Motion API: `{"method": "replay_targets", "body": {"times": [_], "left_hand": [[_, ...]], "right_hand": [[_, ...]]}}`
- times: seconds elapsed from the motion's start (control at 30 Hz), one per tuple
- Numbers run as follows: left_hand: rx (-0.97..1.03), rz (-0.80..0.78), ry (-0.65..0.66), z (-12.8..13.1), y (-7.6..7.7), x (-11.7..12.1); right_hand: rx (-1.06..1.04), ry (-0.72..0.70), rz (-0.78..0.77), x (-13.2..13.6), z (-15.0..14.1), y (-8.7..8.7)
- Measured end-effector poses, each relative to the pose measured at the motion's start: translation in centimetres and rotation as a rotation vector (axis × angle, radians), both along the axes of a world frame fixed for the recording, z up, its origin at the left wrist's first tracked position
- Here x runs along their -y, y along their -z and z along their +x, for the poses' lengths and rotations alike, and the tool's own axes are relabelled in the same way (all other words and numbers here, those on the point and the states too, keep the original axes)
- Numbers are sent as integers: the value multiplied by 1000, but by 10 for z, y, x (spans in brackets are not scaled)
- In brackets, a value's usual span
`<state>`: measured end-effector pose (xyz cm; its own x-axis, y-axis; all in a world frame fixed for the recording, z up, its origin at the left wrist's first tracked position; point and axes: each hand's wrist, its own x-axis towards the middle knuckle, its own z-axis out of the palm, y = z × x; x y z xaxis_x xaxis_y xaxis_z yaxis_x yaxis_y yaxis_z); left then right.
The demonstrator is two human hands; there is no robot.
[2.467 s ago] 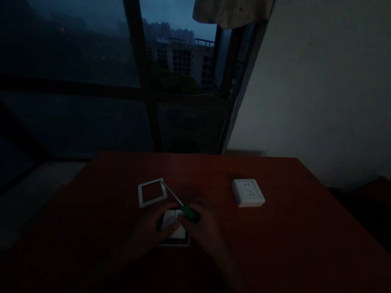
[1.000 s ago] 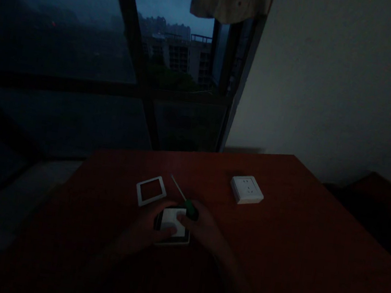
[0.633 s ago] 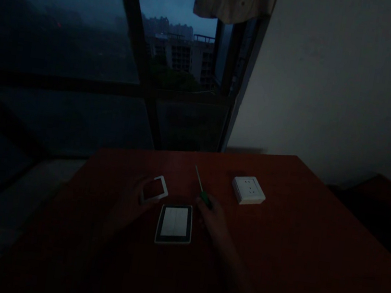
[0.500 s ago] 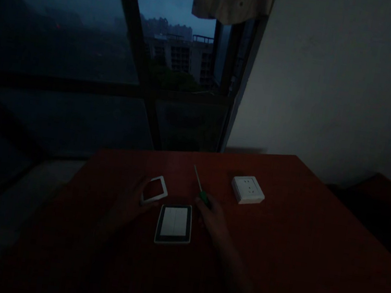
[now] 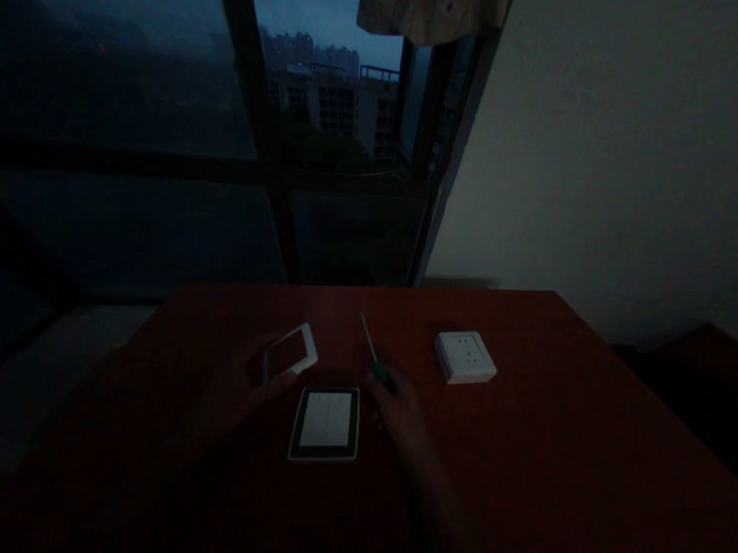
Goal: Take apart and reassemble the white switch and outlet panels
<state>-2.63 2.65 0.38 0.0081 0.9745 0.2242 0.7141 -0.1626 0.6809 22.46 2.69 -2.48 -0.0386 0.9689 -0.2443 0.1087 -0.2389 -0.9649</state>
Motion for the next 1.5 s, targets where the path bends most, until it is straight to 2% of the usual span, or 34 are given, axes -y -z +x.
{"method": "replay_targets", "body": {"times": [0.1, 0.17, 0.23, 0.37, 0.63, 0.87, 1.1, 1.3, 1.5], "left_hand": [[3, -62, 293, 24, -7, 19], [-31, -107, 411, 36, -7, 28], [-45, -125, 448, 43, -5, 33], [-48, -137, 449, 44, -1, 35], [-42, -195, 473, 41, -6, 34], [-3, -300, 510, 39, -3, 30], [-16, -328, 463, 35, 10, 27], [24, -327, 464, 35, 10, 26], [42, -308, 488, 33, 11, 26]], "right_hand": [[-5, 7, 10, 1, -1, -2], [-7, 9, 14, 2, -1, -2], [-6, 5, 15, 2, -1, -3], [1, -5, 9, 3, 0, -4], [28, -16, -9, 3, 1, -7], [57, -45, 13, 3, 1, -6], [108, -141, 85, 3, 0, -3], [143, -150, 184, 3, -1, -1], [149, -165, 209, 4, -3, -5]]}}
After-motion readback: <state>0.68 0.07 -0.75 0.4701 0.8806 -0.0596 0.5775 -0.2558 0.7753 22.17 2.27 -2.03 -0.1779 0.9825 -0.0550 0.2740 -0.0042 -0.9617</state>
